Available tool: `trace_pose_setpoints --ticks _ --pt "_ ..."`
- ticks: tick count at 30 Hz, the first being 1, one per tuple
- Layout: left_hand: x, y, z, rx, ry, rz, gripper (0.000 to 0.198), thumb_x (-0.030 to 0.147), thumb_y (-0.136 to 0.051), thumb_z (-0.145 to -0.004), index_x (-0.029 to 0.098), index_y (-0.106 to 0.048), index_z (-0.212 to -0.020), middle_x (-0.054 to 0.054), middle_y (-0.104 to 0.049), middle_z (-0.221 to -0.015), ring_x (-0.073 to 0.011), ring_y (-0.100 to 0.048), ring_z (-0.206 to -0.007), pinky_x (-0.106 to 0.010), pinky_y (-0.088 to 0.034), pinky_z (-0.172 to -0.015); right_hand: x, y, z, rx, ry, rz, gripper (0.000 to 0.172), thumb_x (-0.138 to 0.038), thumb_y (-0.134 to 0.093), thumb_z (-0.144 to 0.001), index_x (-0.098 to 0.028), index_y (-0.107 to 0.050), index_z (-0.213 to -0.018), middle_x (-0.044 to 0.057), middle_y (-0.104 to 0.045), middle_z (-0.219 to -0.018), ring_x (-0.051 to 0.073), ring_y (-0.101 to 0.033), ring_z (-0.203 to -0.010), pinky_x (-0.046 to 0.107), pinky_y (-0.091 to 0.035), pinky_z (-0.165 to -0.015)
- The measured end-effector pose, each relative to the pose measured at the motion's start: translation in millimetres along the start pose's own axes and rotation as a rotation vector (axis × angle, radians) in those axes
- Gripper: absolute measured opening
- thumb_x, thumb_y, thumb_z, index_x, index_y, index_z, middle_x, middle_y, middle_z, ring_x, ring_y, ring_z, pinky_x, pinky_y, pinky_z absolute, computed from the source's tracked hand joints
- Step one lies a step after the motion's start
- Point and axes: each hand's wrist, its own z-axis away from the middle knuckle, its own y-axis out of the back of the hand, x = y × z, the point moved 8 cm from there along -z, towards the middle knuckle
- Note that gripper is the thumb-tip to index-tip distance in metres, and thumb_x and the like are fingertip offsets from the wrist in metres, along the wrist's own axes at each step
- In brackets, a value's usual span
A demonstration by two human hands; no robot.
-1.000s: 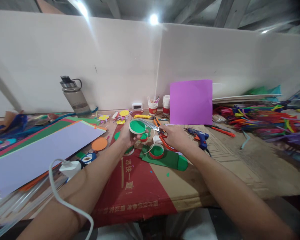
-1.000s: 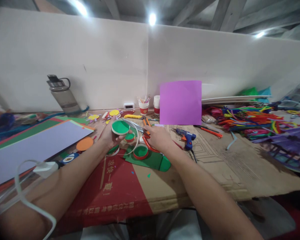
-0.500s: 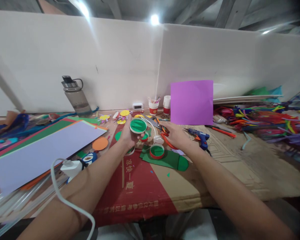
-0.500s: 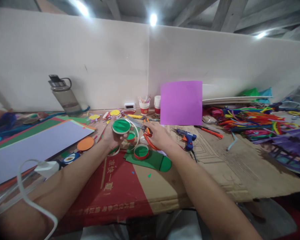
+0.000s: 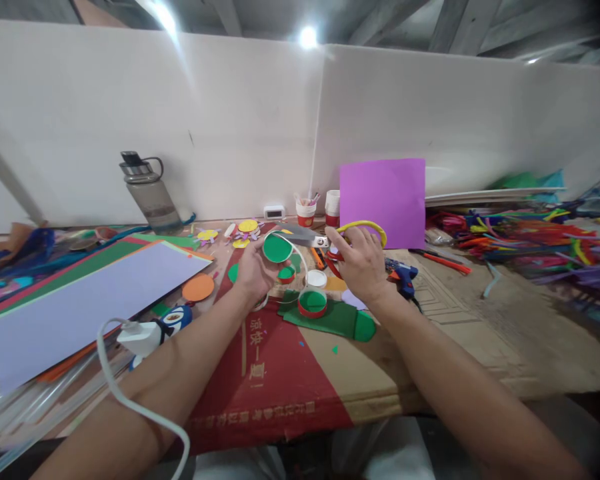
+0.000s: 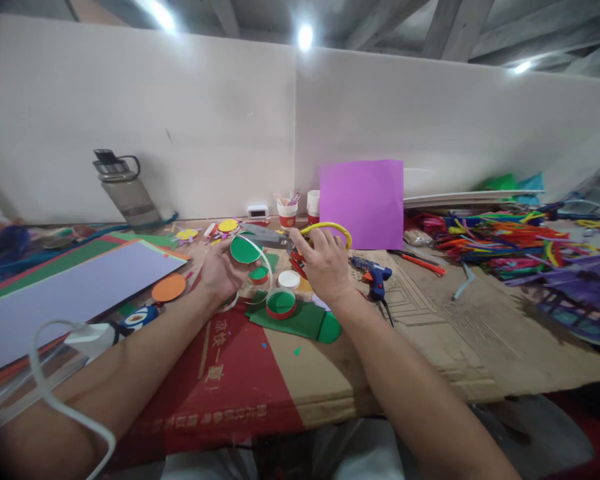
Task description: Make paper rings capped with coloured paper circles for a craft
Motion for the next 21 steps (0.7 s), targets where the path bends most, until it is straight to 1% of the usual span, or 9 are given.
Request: trace_pose_setpoints --ticks 2,5,8,13,14,16,19,20,21 --pt "-3 -2.0 1 -0.029 0.028 -0.019 0.026 0.032 -0.049 -0.084 0.014 -0.065 -0.092 -0.006 -0.071 -0.078 -0.0199 -0.066 -0.068 -0.031 -0.053 -0.057 3 -2 1 0.004 -0.031 -0.048 0.05 -0.007 -0.048 -0.083 -0.025 -0.057 -0.128 0.008 -0.059 -0.096 0.024 -0.05 -0.093 0.036 -0.037 -0.082" --pt "-10 -6.5 4 -0.052 0.075 -0.06 0.031 0.037 -0.046 -0.088 0.015 -0.065 -0.098 -0.007 -0.071 -0.08 -0.0199 -0.067 -0.068 -0.031 -0.054 -0.056 10 -14 2 -0.062 -0.106 -0.176 0.05 -0.009 -0.051 -0.08 -0.02 -0.055 -0.128 0.009 -0.059 -0.097 0.023 -0.052 -0.089 0.033 -0.04 -0.078" --pt "-19 -11.3 9 -0.048 0.128 -0.117 0.034 0.04 -0.043 -0.093 0.015 -0.064 -0.103 -0.007 -0.071 -0.079 -0.0189 -0.068 -0.068 -0.032 -0.056 -0.061 15 -23 3 -0.123 -0.155 -0.213 0.049 -0.011 -0.052 -0.08 -0.018 -0.055 -0.128 0.01 -0.06 -0.099 0.024 -0.053 -0.088 0.033 -0.041 -0.076" --pt "-34 -25.7 19 -0.196 0.27 -0.133 0.047 0.049 -0.037 -0.096 0.015 -0.059 -0.119 -0.011 -0.072 -0.087 -0.025 -0.071 -0.083 -0.04 -0.058 -0.069 15 -23 2 -0.152 -0.158 -0.194 0.051 -0.011 -0.054 -0.078 -0.02 -0.056 -0.128 0.011 -0.061 -0.104 0.026 -0.054 -0.095 0.035 -0.041 -0.079" --pt "-36 -27.5 21 -0.227 0.299 -0.133 0.049 0.051 -0.036 -0.095 0.016 -0.057 -0.124 -0.011 -0.072 -0.089 -0.0256 -0.071 -0.083 -0.04 -0.058 -0.067 16 -22 1 -0.155 -0.168 -0.198 0.052 -0.01 -0.054 -0.077 -0.019 -0.057 -0.128 0.011 -0.061 -0.104 0.026 -0.054 -0.095 0.035 -0.041 -0.079" --pt "-37 -29.7 24 -0.28 0.335 -0.149 0.054 0.054 -0.036 -0.094 0.018 -0.052 -0.132 -0.012 -0.071 -0.093 -0.0258 -0.071 -0.08 -0.033 -0.056 -0.056 17 -21 1 -0.158 -0.202 -0.218 0.053 -0.008 -0.053 -0.076 -0.019 -0.057 -0.127 0.011 -0.062 -0.104 0.026 -0.055 -0.095 0.034 -0.042 -0.08" --pt "-36 -31.7 26 -0.329 0.337 -0.187 0.062 0.058 -0.033 -0.093 0.016 -0.05 -0.135 -0.015 -0.071 -0.092 -0.0225 -0.069 -0.063 -0.022 -0.04 -0.035 24 -23 1 -0.17 -0.279 -0.304 0.053 -0.008 -0.053 -0.075 -0.018 -0.058 -0.127 0.01 -0.064 -0.102 0.024 -0.057 -0.091 0.032 -0.043 -0.08" --pt "-34 -31.8 26 -0.327 0.329 -0.197 0.063 0.059 -0.031 -0.093 0.014 -0.051 -0.133 -0.015 -0.071 -0.09 -0.0213 -0.067 -0.058 -0.021 -0.037 -0.033 27 -25 1 -0.185 -0.314 -0.344 0.05 -0.01 -0.054 -0.077 -0.018 -0.057 -0.127 0.01 -0.065 -0.101 0.023 -0.058 -0.089 0.032 -0.044 -0.079" --pt "-33 -31.1 26 -0.309 0.317 -0.204 0.064 0.058 -0.03 -0.093 0.012 -0.053 -0.131 -0.015 -0.071 -0.088 -0.0205 -0.066 -0.055 -0.022 -0.037 -0.033 31 -29 2 -0.208 -0.35 -0.38 0.047 -0.014 -0.054 -0.08 -0.017 -0.057 -0.127 0.01 -0.066 -0.1 0.022 -0.059 -0.087 0.031 -0.044 -0.079"
